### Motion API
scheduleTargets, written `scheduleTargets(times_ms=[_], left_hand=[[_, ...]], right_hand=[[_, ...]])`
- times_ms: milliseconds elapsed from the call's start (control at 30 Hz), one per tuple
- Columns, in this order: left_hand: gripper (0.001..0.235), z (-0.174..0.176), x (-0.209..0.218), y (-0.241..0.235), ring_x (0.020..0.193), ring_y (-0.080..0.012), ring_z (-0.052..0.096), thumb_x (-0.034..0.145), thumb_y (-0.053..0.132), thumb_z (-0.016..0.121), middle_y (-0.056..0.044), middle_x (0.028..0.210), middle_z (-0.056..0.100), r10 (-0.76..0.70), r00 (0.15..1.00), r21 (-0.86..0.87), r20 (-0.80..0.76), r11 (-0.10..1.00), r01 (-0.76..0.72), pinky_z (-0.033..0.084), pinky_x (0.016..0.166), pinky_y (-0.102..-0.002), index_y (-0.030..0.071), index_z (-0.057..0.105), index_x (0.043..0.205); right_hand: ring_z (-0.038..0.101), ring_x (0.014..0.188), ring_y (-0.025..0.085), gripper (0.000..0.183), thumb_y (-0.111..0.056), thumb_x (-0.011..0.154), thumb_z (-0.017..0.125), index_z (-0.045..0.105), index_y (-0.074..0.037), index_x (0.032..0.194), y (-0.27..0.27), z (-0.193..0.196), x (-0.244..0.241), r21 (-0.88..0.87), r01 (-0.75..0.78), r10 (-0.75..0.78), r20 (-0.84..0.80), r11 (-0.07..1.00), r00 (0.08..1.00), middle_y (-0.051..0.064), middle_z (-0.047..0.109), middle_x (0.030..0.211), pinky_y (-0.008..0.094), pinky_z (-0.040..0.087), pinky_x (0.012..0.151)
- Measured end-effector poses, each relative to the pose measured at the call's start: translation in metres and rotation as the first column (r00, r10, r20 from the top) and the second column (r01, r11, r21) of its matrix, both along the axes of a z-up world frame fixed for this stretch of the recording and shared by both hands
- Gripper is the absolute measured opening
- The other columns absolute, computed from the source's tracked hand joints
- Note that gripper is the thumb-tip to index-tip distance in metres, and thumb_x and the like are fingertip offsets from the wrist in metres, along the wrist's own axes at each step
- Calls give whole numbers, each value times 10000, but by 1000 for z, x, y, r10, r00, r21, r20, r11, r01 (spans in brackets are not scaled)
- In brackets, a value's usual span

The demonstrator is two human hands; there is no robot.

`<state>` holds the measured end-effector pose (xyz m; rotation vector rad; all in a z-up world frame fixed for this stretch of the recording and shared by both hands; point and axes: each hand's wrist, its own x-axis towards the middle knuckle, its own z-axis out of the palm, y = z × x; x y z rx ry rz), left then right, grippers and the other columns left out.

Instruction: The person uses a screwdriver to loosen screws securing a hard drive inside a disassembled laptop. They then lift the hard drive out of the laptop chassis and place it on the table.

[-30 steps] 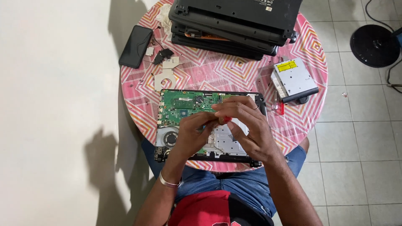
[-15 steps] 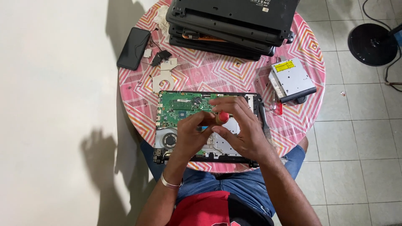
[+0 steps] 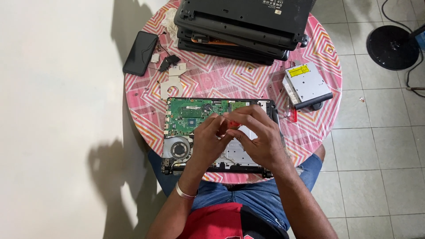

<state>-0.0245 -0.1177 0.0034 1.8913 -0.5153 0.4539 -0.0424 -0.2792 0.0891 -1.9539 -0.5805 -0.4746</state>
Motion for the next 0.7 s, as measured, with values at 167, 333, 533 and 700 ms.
scheduleTargets(times_ms=[167,333,533,700], left_hand=[[171,18,0,10,756,-384,732,853,3,798,-186,806,681,-138,987,-46,-77,990,135,632,635,-432,10,712,1001],[353,-7,2,11,660,-374,710,780,184,904,-158,752,658,-91,996,-38,-22,995,90,618,572,-417,17,692,1008],[368,19,-2,9,649,-296,708,824,71,858,-147,803,689,-60,998,27,-23,998,61,616,568,-387,36,703,1156],[241,-14,5,11,712,-366,712,814,62,838,-131,804,692,-100,995,43,-9,994,100,626,600,-390,61,737,1033]], right_hand=[[653,1152,478,350,-26,961,613,641,-36,1309,3,24,-4,76,-122,127,-67,990,990,196,686,1165,592,511,961],[659,1003,459,566,-168,835,850,613,-71,1340,3,13,-2,-21,-32,31,-63,999,998,200,616,1144,607,558,858],[700,869,440,459,-79,928,713,581,-79,1368,4,21,-5,-40,-19,15,-105,999,994,198,685,1019,569,572,781],[683,979,402,432,-189,882,800,661,-111,1284,2,22,-3,-66,-41,38,-47,997,998,168,614,1179,513,597,819]])
